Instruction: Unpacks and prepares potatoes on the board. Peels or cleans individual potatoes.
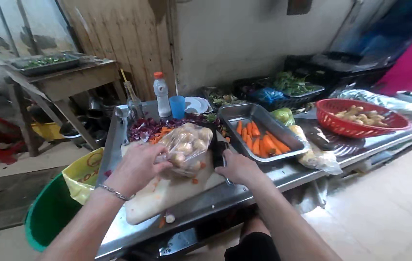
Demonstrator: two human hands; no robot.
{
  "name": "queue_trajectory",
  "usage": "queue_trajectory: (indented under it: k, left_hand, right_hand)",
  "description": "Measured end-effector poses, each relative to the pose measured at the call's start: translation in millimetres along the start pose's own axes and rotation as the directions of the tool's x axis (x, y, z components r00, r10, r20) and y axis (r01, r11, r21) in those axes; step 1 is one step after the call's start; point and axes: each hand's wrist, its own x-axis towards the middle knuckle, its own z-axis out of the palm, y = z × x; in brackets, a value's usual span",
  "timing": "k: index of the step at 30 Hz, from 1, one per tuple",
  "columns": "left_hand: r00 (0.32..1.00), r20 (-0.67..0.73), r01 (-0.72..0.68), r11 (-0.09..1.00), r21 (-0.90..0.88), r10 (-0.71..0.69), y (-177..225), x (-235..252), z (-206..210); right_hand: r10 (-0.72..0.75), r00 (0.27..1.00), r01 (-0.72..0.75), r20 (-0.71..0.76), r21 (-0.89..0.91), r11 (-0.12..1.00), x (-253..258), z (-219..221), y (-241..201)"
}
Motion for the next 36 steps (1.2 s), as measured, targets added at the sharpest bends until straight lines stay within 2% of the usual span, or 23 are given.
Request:
queue_trajectory:
  k: [1,4,7,11,13,15,16,18,20,22,25,27,29,31,33,36]
  left_hand:
    - [0.999,0.031,0.021,1.0,-0.014,-0.02,-2,0,-2]
    - [0.968,0.189,0.197,0.969,-0.149,-0.167,-2,-7,3]
    - [0.942,0.139,0.326,0.927,-0.183,-0.304,7,-9,21]
    - [0.91,0.162,0.4,0.91,-0.104,-0.382,26,-11,24]
    - [0.896,0.069,0.443,0.893,-0.078,-0.438,34,-19,28]
    - [0.846,-0.018,0.529,0.843,-0.092,-0.533,42,-29,30]
    - [0.812,-0.019,0.578,0.809,-0.104,-0.583,45,-32,29]
    - [0.752,0.077,0.658,0.738,-0.152,-0.654,46,-36,26]
    - [0.73,0.154,0.681,0.686,-0.257,-0.666,41,-36,25]
    - [0.726,0.164,0.675,0.644,-0.36,-0.668,36,-35,29]
    - [0.712,0.205,0.67,0.563,-0.484,-0.671,32,-32,37]
    - [0.701,0.229,0.689,0.559,-0.461,-0.675,36,-30,35]
    - [0.736,0.147,0.659,0.651,-0.376,-0.661,44,-36,33]
    - [0.784,0.06,0.609,0.748,-0.264,-0.617,50,-40,33]
    - [0.802,0.098,0.597,0.78,-0.189,-0.59,53,-39,31]
    - [0.834,0.146,0.552,0.804,-0.221,-0.532,50,-34,32]
  right_hand:
    - [-0.004,1.0,0.004,0.003,0.007,1.0,0,0,2]
    - [-0.042,0.997,0.045,-0.057,0.049,0.998,-2,-1,6]
    - [-0.081,0.97,0.101,-0.228,0.075,0.992,7,-10,1]
    - [-0.032,0.996,0.029,-0.087,-0.042,0.999,43,-16,-22]
    - [0.007,0.999,-0.01,-0.042,-0.064,0.998,59,-14,-31]
    - [0.031,0.999,-0.034,-0.034,-0.078,0.996,68,-15,-37]
    - [0.043,0.999,-0.045,-0.024,-0.084,0.995,70,-16,-40]
    - [0.077,0.997,-0.078,-0.015,-0.1,0.992,73,-19,-44]
    - [0.117,0.992,-0.118,-0.043,-0.011,0.993,79,-22,-44]
    - [0.142,0.987,-0.129,-0.072,0.166,0.978,91,-25,-35]
    - [0.118,0.985,-0.063,-0.129,0.366,0.928,108,-24,-22]
    - [0.118,0.978,-0.035,-0.173,0.419,0.907,97,-31,-26]
    - [0.12,0.951,0.019,-0.286,0.44,0.898,74,-42,-30]
    - [0.082,0.901,0.14,-0.425,0.465,0.874,40,-49,-28]
    - [-0.041,0.859,0.32,-0.51,0.474,0.82,-1,-49,-26]
    - [-0.285,0.824,0.484,-0.489,0.348,0.803,-53,-44,-27]
